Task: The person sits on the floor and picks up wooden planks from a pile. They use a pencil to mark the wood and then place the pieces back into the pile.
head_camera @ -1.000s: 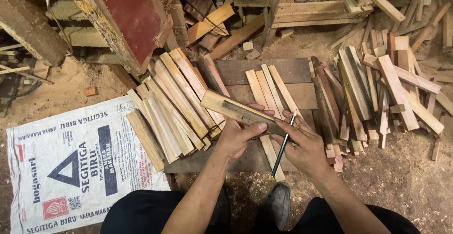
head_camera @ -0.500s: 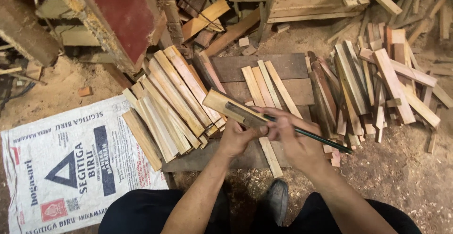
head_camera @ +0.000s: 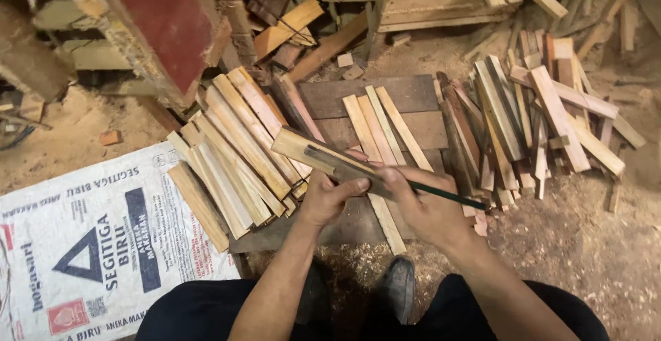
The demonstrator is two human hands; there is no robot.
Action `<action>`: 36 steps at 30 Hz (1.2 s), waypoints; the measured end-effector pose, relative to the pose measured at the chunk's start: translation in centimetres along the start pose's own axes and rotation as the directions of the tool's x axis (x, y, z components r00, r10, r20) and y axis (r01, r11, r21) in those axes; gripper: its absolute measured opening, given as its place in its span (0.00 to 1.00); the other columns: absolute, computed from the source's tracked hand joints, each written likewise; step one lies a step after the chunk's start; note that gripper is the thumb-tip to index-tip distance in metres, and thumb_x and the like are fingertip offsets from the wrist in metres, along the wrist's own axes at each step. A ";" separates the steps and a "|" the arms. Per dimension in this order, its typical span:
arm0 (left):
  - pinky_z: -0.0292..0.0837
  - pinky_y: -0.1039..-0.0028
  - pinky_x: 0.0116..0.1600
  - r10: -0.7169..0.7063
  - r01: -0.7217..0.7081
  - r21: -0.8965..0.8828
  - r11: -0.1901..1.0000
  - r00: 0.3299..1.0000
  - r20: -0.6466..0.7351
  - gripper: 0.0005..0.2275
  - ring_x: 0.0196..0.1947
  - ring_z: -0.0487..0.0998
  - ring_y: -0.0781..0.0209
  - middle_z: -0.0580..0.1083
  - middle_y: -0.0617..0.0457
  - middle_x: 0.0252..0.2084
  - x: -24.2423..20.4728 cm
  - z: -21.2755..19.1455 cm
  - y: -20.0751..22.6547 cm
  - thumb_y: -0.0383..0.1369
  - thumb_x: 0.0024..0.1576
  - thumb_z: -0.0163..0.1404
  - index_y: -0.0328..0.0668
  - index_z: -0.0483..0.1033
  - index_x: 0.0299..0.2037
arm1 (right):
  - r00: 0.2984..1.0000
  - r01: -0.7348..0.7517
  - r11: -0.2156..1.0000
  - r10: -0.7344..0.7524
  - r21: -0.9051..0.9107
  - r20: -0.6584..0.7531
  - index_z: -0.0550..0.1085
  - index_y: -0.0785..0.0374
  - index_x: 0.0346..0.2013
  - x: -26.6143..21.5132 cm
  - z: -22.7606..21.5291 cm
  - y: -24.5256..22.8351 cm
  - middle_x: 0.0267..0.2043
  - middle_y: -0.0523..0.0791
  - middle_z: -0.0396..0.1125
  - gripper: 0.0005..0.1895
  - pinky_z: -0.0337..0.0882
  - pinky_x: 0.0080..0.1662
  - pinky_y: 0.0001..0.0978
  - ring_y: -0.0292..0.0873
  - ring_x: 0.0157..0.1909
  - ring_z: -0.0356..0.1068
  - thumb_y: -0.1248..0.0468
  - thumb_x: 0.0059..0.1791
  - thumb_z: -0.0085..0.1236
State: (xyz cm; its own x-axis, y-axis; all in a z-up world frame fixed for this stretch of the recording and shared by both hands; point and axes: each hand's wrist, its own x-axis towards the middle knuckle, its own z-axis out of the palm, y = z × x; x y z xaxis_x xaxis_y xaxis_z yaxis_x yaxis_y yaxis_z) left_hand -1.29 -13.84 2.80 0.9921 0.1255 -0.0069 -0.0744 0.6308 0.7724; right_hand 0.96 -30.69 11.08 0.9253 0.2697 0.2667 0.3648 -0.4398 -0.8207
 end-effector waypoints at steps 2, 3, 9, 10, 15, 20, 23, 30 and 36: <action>0.82 0.60 0.47 -0.038 0.027 0.179 0.983 0.998 0.056 0.17 0.41 0.82 0.51 0.81 0.40 0.41 0.3 -1.6 -2.2 0.19 0.43 0.64 0.28 0.80 0.44 | 0.998 0.053 0.983 -0.056 0.176 0.010 0.85 0.58 0.38 1.1 1.0 -2.0 0.23 0.49 0.77 0.11 0.77 0.32 0.39 0.48 0.28 0.79 0.63 0.52 0.55; 0.82 0.60 0.47 -0.041 0.030 0.180 0.983 0.997 0.062 0.17 0.41 0.82 0.51 0.81 0.40 0.41 0.1 -2.0 -2.8 0.19 0.43 0.64 0.28 0.80 0.44 | 0.999 0.051 0.983 -0.053 0.174 0.005 0.85 0.58 0.38 1.0 1.4 -1.7 0.23 0.49 0.77 0.11 0.77 0.32 0.39 0.48 0.28 0.79 0.63 0.52 0.55; 0.79 0.58 0.56 0.080 -0.080 0.015 0.997 0.994 -0.071 0.22 0.46 0.82 0.50 0.80 0.42 0.44 0.7 -0.3 2.9 0.24 0.41 0.65 0.33 0.77 0.48 | 0.983 -0.172 0.979 0.163 0.112 0.085 0.84 0.64 0.39 -0.6 -1.6 1.1 0.28 0.57 0.77 0.09 0.77 0.33 0.47 0.54 0.33 0.80 0.66 0.50 0.56; 0.80 0.58 0.55 0.088 -0.093 -0.068 0.993 0.993 -0.082 0.21 0.45 0.82 0.47 0.80 0.43 0.42 0.9 -0.8 3.3 0.23 0.41 0.65 0.34 0.77 0.47 | 0.969 -0.241 0.969 0.236 0.055 0.074 0.84 0.61 0.37 -1.0 -2.2 2.5 0.27 0.54 0.77 0.10 0.76 0.33 0.45 0.49 0.32 0.78 0.62 0.51 0.57; 0.78 0.71 0.33 0.065 -0.070 -0.213 0.975 0.997 -0.028 0.19 0.39 0.84 0.42 0.78 0.27 0.46 1.7 -2.5 3.3 0.21 0.48 0.58 0.32 0.71 0.51 | 0.975 -0.224 0.974 0.223 0.037 0.019 0.85 0.57 0.38 -1.7 -3.5 3.8 0.25 0.52 0.77 0.12 0.77 0.37 0.43 0.48 0.33 0.79 0.60 0.54 0.54; 0.82 0.55 0.45 0.053 -0.057 -0.158 0.986 0.998 -0.029 0.21 0.43 0.83 0.38 0.78 0.25 0.44 1.5 -1.5 3.3 0.22 0.44 0.62 0.32 0.73 0.49 | 0.896 -0.223 0.906 0.336 -0.361 0.291 0.77 0.52 0.54 -2.2 -2.5 7.0 0.11 0.35 0.55 0.19 0.48 0.07 0.20 0.30 0.07 0.49 0.50 0.58 0.41; 0.79 0.62 0.52 0.074 -0.084 0.180 0.980 0.996 0.058 0.23 0.44 0.82 0.58 0.81 0.44 0.43 0.4 -1.4 0.5 0.27 0.41 0.69 0.35 0.78 0.48 | 0.984 -0.157 0.985 0.149 -0.072 -0.102 0.84 0.50 0.44 0.4 -2.1 4.7 0.22 0.45 0.74 0.11 0.75 0.38 0.37 0.42 0.31 0.75 0.53 0.55 0.56; 0.78 0.63 0.50 -0.101 0.028 0.411 0.911 0.982 0.157 0.14 0.41 0.81 0.57 0.81 0.40 0.41 -0.5 -2.2 -2.1 0.23 0.48 0.63 0.32 0.82 0.45 | 0.981 -0.181 0.934 0.147 0.307 0.130 0.83 0.69 0.34 2.1 -1.3 -4.0 0.14 0.49 0.69 0.15 0.72 0.23 0.28 0.37 0.18 0.66 0.63 0.54 0.51; 0.77 0.57 0.51 -0.093 -0.001 0.497 0.868 0.982 0.164 0.16 0.45 0.79 0.52 0.80 0.37 0.42 -0.7 -0.6 0.3 0.21 0.45 0.61 0.28 0.80 0.46 | 0.984 0.120 0.992 -0.115 -0.029 0.137 0.83 0.56 0.32 3.3 0.3 -1.8 0.20 0.48 0.74 0.10 0.73 0.26 0.41 0.50 0.25 0.77 0.61 0.52 0.56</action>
State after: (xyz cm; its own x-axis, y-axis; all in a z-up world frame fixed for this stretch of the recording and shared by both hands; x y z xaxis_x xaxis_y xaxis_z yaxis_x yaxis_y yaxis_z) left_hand -2.04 -13.26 2.70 0.9978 -0.0610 0.0257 -0.0151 0.1670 0.9858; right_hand 3.39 -28.79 13.28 0.8542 0.4336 0.2871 0.4758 -0.4289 -0.7678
